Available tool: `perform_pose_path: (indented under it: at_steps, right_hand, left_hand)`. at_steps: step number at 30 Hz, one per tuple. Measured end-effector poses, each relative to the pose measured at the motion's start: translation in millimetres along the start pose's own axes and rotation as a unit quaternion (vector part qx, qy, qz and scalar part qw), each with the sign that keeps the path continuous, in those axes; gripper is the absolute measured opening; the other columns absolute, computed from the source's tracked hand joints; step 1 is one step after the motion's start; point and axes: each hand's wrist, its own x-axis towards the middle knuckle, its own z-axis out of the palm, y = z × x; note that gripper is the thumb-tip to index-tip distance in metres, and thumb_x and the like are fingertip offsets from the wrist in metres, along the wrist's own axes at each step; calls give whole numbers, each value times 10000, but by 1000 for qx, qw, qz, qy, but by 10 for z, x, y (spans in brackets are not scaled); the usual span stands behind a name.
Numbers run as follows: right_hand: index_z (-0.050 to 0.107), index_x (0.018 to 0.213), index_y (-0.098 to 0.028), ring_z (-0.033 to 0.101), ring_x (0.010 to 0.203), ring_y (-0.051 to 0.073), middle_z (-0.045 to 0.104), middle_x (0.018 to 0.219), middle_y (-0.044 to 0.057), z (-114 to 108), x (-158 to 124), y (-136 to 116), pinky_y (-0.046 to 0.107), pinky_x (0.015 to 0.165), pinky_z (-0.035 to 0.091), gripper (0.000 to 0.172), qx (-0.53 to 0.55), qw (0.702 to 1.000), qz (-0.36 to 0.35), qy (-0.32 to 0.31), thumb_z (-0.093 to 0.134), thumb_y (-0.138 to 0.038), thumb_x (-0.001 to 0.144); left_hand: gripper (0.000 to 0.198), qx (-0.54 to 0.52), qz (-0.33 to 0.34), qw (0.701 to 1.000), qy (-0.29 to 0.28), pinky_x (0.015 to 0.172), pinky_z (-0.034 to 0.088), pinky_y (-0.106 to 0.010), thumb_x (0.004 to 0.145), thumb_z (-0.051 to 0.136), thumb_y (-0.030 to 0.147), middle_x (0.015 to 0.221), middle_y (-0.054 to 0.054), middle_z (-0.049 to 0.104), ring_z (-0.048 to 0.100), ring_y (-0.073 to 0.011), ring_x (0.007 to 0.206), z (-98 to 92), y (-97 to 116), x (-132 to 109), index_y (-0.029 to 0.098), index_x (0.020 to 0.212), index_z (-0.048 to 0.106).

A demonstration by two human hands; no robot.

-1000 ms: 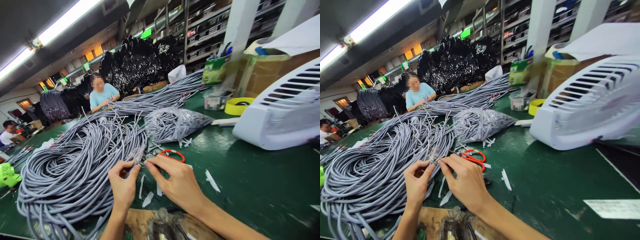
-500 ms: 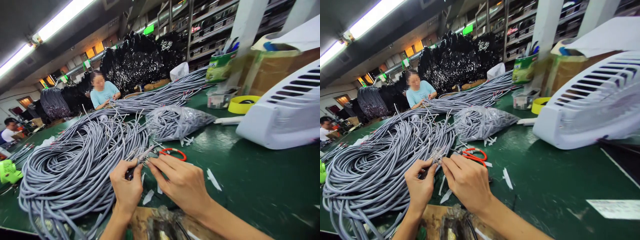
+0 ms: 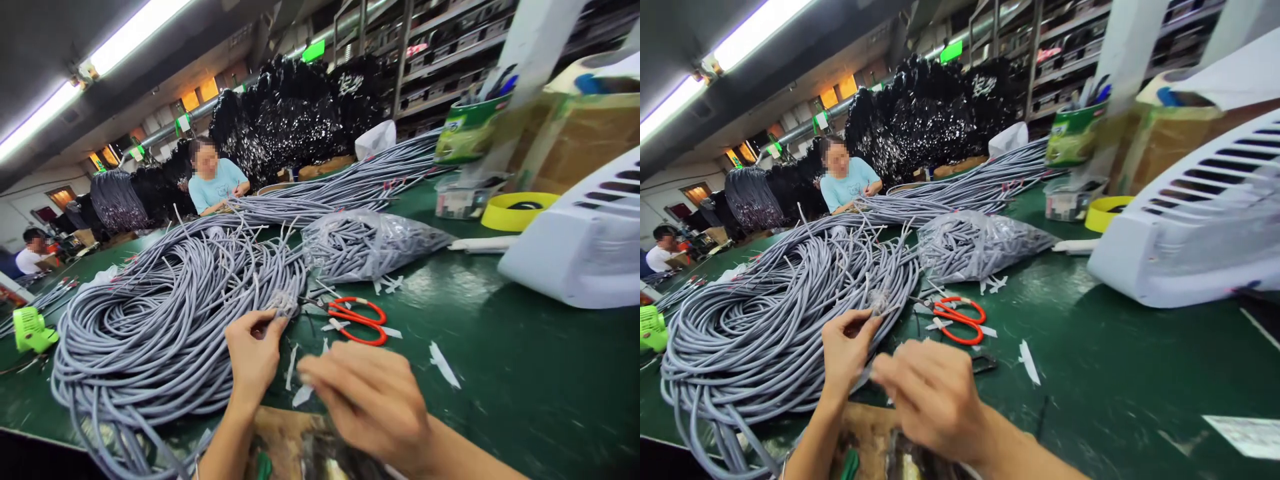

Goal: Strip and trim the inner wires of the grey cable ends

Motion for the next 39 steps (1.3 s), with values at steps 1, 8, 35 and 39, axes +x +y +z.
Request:
perform_pose_path:
  at_steps: [1,8,35,39]
  right_hand:
    - [621,711,-174,521,463,107,598,524,6,6,13,32,244,484,360,233,-35,999,38,1,437,-159,853]
    - [645,672,-170,560,531,125,630,574,16,32,89,208,241,548,361,321,-176,978,114,-9,413,-224,887]
    - [617,650,-169,560,519,131,619,568,20,71,56,182,243,517,379,312,-91,982,158,-39,416,-236,879]
    - [597,659,-170,549,498,122,603,557,18,58,71,195,232,498,406,269,-14,983,180,-39,437,-225,868]
  left_hand:
    - [120,-27,-10,1000,0,554,482,-260,680,639,213,675,-57,717,619,-165,567,3,11,-4,141,736,717]
    - [144,-79,-14,997,-4,507,482,-246,676,649,241,664,-56,711,621,-167,561,23,73,-91,134,743,717]
    - [96,46,129,990,14,583,491,-249,697,605,122,653,-39,699,622,-157,581,37,78,-150,166,690,691]
    - [103,5,84,996,-7,563,502,-250,701,608,157,668,-47,715,632,-164,572,36,126,-159,154,718,709]
